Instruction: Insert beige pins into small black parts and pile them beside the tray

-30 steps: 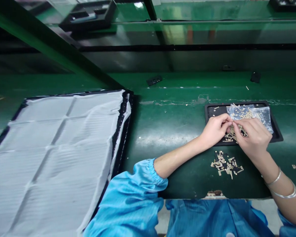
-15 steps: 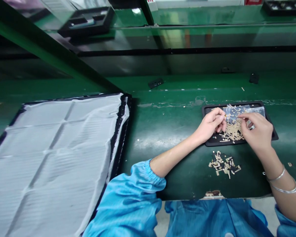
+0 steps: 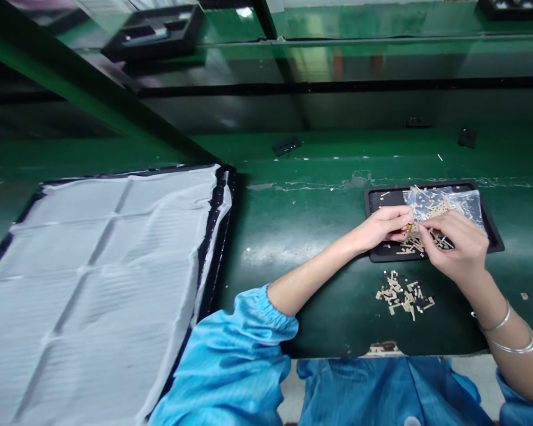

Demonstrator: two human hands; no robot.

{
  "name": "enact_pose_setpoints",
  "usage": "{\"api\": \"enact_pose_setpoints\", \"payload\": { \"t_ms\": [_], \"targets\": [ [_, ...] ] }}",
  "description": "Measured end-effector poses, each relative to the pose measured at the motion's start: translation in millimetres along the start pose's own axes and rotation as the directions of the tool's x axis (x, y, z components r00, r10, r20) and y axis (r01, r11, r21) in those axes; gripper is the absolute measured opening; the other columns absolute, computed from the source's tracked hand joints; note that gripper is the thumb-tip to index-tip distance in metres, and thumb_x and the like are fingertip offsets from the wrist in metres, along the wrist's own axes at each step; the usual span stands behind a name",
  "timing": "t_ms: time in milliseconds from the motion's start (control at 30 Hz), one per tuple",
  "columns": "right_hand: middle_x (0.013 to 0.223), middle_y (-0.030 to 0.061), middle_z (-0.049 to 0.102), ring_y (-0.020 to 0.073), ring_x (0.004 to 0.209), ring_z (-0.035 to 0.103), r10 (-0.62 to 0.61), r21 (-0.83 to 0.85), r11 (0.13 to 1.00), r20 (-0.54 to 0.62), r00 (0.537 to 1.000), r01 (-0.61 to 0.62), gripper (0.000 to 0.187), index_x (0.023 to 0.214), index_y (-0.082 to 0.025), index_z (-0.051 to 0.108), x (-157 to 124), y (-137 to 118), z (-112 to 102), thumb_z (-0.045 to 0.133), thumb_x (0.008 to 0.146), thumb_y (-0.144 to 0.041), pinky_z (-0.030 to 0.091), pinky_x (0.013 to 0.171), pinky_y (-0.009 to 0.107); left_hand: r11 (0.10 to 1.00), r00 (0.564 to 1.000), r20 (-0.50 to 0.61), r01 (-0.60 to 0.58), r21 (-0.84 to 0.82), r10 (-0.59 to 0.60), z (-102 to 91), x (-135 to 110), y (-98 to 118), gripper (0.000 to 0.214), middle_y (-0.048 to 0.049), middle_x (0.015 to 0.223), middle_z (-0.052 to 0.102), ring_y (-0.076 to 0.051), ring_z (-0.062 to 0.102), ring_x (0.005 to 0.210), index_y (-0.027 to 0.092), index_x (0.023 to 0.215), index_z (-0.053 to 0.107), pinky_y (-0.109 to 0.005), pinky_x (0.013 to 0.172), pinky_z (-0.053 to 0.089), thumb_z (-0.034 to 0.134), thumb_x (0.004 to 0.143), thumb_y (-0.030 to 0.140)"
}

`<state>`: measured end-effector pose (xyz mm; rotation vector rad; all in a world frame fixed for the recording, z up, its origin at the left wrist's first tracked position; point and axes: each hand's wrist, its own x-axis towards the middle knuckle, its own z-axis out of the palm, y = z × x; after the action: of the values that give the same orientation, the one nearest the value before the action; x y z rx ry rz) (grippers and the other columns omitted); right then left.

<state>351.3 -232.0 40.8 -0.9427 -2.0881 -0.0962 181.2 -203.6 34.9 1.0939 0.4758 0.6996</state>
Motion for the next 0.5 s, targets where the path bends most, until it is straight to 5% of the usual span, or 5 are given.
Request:
{"api": "enact_pose_setpoints", "payload": {
  "t_ms": [500],
  "targets": [
    [0.071, 0.0005, 0.067, 0.0144, 0.064, 0.06, -0.021, -0.022, 1.0, 0.038, 0.999, 0.022, 0.014, 0.081, -0.022, 0.061, 1.5, -6.1, -0.3, 0.065, 0.076, -0.01, 0.049, 0.061, 0.029, 0.998, 0.996, 0.058, 0.064, 0.02, -0.065, -5.3, 1.0, -1.9, 0.034, 0.0046, 0.056, 0.031, -0.006, 0.025, 0.047, 0.018, 0.062, 0.039, -0.024, 0.046, 0.014, 0.056, 0.078, 0.044]
  ]
}}
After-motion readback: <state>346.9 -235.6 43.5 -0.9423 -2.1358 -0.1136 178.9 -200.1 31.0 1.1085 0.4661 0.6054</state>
